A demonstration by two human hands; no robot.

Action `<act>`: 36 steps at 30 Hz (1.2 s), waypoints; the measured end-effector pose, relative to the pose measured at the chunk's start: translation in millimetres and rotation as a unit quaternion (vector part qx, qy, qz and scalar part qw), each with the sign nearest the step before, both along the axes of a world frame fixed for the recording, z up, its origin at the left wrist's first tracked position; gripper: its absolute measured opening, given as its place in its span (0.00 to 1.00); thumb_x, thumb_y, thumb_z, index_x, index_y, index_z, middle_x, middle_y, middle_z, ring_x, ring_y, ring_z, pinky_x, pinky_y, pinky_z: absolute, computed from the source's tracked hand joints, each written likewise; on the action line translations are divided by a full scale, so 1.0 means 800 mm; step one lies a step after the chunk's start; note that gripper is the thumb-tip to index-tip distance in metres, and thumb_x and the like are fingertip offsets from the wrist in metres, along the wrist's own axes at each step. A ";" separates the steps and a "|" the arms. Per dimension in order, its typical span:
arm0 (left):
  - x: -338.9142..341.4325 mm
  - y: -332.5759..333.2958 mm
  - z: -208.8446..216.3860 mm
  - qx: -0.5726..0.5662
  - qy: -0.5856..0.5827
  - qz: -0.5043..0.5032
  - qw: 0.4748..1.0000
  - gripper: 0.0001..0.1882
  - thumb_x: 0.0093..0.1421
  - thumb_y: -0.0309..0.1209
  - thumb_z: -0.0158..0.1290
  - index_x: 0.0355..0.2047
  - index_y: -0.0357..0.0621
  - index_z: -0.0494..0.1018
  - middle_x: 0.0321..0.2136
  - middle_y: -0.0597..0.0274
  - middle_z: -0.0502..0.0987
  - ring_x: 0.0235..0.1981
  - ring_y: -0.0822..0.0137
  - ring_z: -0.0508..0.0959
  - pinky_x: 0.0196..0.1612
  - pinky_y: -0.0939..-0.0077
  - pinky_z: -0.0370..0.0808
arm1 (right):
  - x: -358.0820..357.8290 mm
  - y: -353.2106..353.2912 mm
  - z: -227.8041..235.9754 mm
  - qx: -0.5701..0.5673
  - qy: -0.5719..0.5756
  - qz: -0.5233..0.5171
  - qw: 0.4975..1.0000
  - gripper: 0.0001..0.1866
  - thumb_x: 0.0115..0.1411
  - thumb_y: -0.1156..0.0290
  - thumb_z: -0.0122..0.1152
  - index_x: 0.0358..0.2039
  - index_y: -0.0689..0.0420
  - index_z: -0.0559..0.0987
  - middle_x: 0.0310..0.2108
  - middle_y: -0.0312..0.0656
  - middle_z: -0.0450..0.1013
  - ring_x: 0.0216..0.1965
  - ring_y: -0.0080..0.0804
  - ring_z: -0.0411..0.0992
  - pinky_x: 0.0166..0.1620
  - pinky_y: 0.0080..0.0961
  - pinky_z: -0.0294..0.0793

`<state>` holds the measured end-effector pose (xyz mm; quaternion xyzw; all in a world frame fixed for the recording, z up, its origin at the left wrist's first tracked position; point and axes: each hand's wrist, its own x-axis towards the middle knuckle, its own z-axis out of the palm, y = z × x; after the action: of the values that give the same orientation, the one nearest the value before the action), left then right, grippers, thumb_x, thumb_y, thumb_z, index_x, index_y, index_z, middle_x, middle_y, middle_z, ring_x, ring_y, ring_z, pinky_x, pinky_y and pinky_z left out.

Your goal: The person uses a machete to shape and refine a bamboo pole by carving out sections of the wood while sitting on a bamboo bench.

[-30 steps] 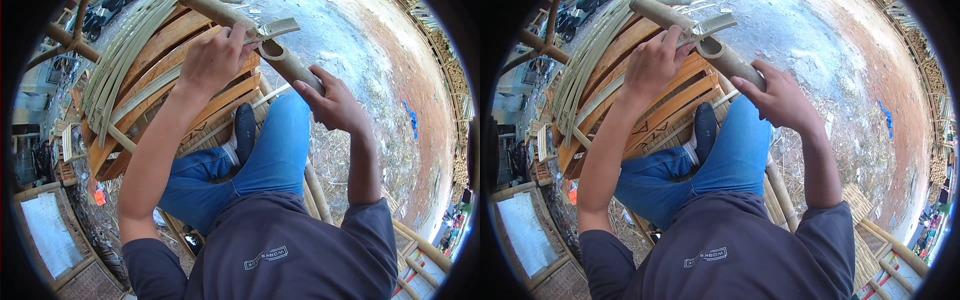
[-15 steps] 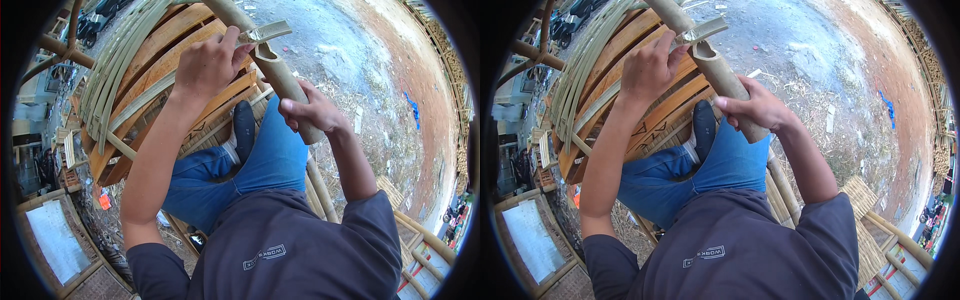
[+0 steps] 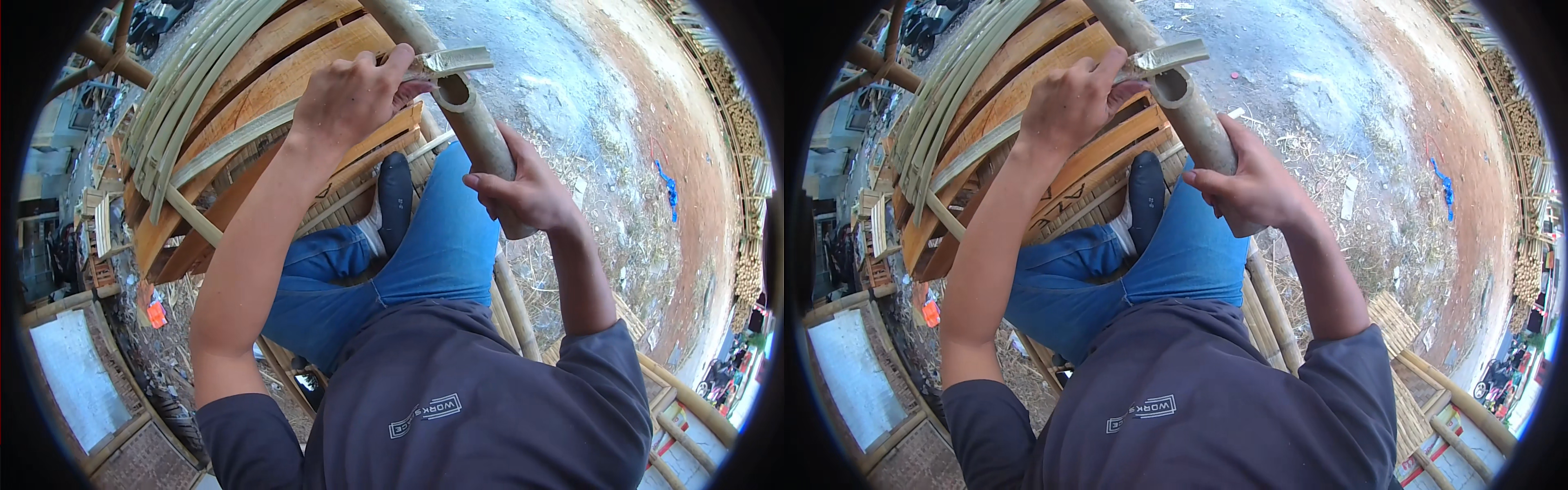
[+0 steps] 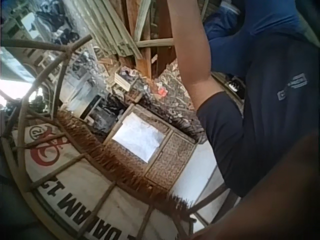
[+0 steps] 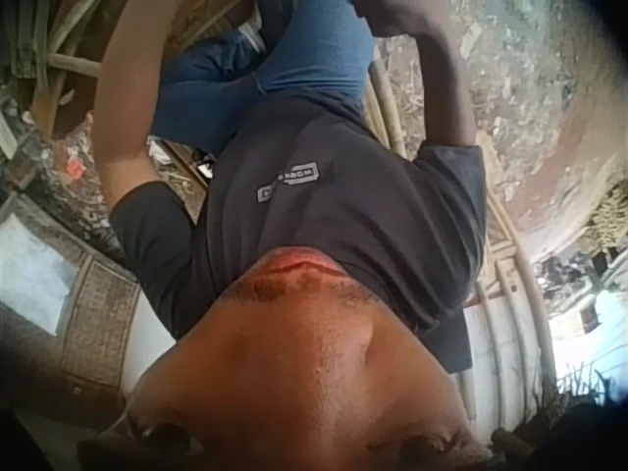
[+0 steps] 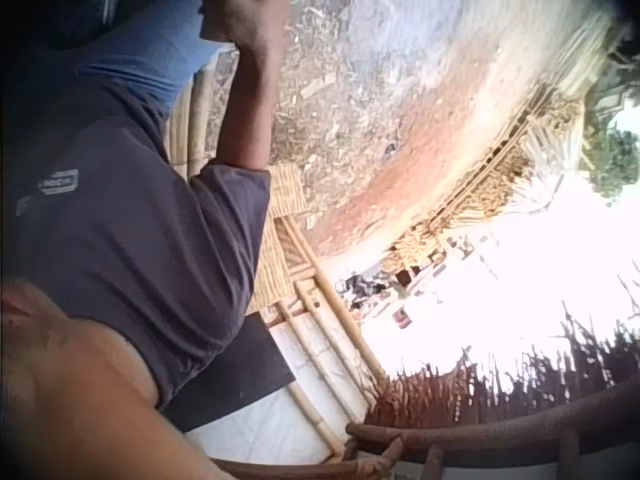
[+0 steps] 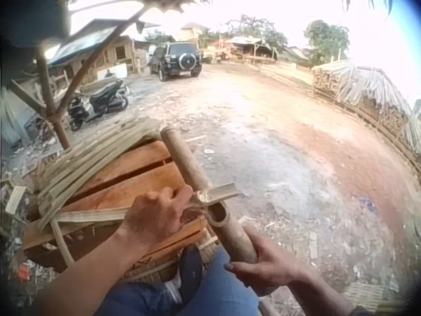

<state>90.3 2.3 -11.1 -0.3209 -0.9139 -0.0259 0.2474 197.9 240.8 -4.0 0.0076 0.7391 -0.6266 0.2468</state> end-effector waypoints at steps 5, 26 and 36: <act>0.009 -0.004 -0.001 -0.011 0.018 -0.036 0.999 0.23 0.67 0.56 0.46 0.41 0.48 0.71 0.20 0.54 0.78 0.22 0.52 0.83 0.20 0.61 0.80 | 0.020 -0.001 -0.008 -0.010 0.047 0.015 0.999 0.31 0.59 0.68 0.68 0.59 0.60 0.64 0.25 0.36 0.71 0.23 0.23 0.72 0.25 0.26 0.74; 0.025 0.004 0.002 -0.008 -0.019 -0.043 0.999 0.20 0.65 0.54 0.49 0.38 0.50 0.71 0.20 0.58 0.78 0.23 0.54 0.83 0.21 0.61 0.80 | 0.044 0.008 -0.015 0.042 0.065 -0.002 0.997 0.39 0.53 0.74 0.69 0.64 0.60 0.61 0.31 0.37 0.72 0.24 0.22 0.73 0.27 0.22 0.74; 0.030 0.009 -0.001 -0.022 -0.017 -0.047 0.999 0.21 0.65 0.54 0.49 0.40 0.50 0.71 0.19 0.59 0.77 0.24 0.56 0.83 0.23 0.62 0.80 | 0.068 -0.001 -0.025 0.183 0.212 -0.053 0.959 0.31 0.51 0.70 0.67 0.55 0.62 0.67 0.28 0.47 0.74 0.25 0.33 0.75 0.31 0.31 0.74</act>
<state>114.6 9.6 -12.0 -0.3686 -0.9020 -0.0230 0.2235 252.3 239.8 -23.8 -0.0413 0.8751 -0.4800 0.0458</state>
